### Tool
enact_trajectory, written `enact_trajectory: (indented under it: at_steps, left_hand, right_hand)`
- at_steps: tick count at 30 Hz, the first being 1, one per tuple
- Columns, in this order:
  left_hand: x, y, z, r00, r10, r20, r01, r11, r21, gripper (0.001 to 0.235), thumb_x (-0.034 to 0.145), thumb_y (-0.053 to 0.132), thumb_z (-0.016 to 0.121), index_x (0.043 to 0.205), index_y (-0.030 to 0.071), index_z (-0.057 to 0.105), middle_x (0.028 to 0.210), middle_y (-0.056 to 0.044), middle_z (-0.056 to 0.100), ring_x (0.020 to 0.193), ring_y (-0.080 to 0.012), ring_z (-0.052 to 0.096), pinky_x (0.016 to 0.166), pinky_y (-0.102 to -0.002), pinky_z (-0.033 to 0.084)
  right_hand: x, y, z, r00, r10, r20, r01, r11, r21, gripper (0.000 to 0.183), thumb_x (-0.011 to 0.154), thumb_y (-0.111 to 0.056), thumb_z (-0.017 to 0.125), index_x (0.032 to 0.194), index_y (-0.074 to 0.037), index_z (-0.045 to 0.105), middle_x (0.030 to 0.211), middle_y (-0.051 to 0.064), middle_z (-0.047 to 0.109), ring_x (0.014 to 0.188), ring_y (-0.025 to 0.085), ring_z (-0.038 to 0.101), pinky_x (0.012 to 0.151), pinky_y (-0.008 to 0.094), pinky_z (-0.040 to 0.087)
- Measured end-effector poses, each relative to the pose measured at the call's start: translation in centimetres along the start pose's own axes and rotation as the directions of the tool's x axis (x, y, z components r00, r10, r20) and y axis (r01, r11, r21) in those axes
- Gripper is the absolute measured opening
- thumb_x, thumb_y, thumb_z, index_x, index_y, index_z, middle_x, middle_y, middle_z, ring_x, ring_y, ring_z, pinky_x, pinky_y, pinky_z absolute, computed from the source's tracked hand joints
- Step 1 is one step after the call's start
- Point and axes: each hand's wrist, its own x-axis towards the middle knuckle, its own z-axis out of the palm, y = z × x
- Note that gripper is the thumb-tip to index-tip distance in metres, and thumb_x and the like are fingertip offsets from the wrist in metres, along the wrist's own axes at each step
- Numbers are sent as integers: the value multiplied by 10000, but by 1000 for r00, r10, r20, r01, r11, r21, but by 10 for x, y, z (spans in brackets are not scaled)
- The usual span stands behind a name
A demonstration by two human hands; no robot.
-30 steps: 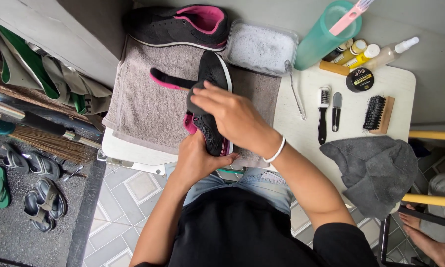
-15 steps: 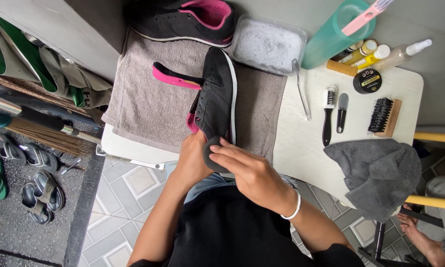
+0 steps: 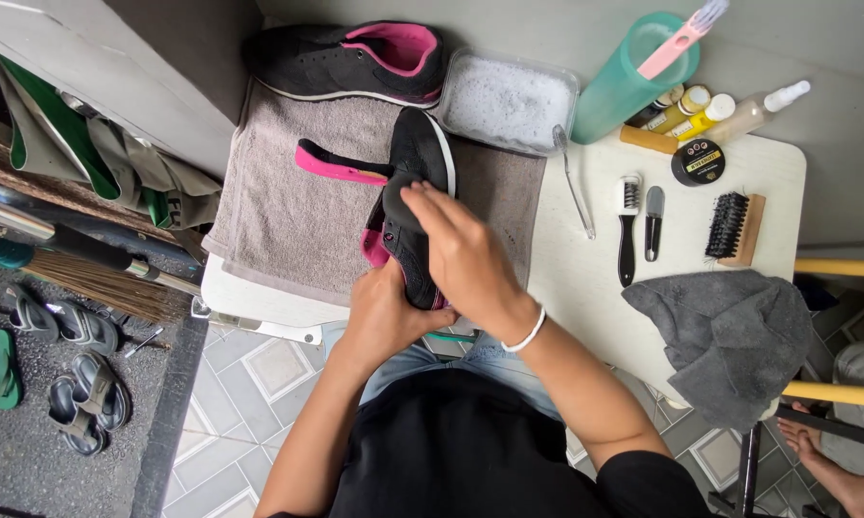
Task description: The person cleans a black and pink sneaker by applying a white cleaning solution with a small brush and scrubbing the upper surface. They then use a larger brush to scrub the shoe further and finish by wiping the shoe with a cloth.
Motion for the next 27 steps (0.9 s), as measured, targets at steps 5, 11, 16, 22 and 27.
enact_trajectory:
  at_steps: [5, 11, 16, 22, 27]
  left_hand:
    - [9, -29, 16, 999, 11, -51, -10, 1000, 21, 786, 479, 465, 939, 1082, 123, 567, 873, -142, 739, 926, -410, 721, 811, -503, 570]
    - [1, -1, -1, 1000, 7, -31, -7, 1000, 14, 729, 512, 396, 928, 1057, 83, 559, 876, -213, 729, 934, -464, 703, 835, -553, 551]
    - [-4, 27, -20, 997, -50, 52, 50, 999, -2, 709, 572, 400, 889, 1063, 7, 563, 947, -292, 717, 993, -522, 676, 888, -589, 523]
    - [0, 10, -6, 1000, -10, 3, 10, 1000, 11, 660, 562, 362, 903, 1019, 0, 593, 899, -272, 726, 951, -507, 692, 859, -568, 535]
    - [5, -32, 22, 998, 25, -55, -22, 998, 67, 678, 494, 450, 919, 981, 83, 623, 831, -145, 734, 913, -414, 719, 803, -503, 563]
  right_hand:
    - [-35, -26, -3, 994, 107, 15, -108, 991, 74, 413, 947, 145, 422, 1324, 76, 578, 1236, 322, 637, 1164, 468, 640, 954, 509, 552]
    - [-46, -26, -43, 965, 195, 173, -233, 943, 236, 417, 909, 132, 455, 1273, 39, 636, 1129, 282, 700, 1062, 466, 689, 879, 504, 589]
    - [-2, 7, -57, 977, 213, 2, -207, 949, 237, 359, 967, 71, 520, 1289, -16, 654, 1068, 251, 730, 1009, 436, 718, 780, 466, 606]
    - [7, 26, -1, 995, -39, -91, 50, 990, 129, 440, 936, 160, 413, 1276, 9, 649, 1128, 243, 690, 1093, 431, 675, 921, 505, 579]
    - [-34, -6, 7, 999, 11, -35, -7, 993, 118, 363, 982, 118, 422, 1258, 54, 648, 1200, 272, 666, 1186, 443, 632, 986, 509, 544]
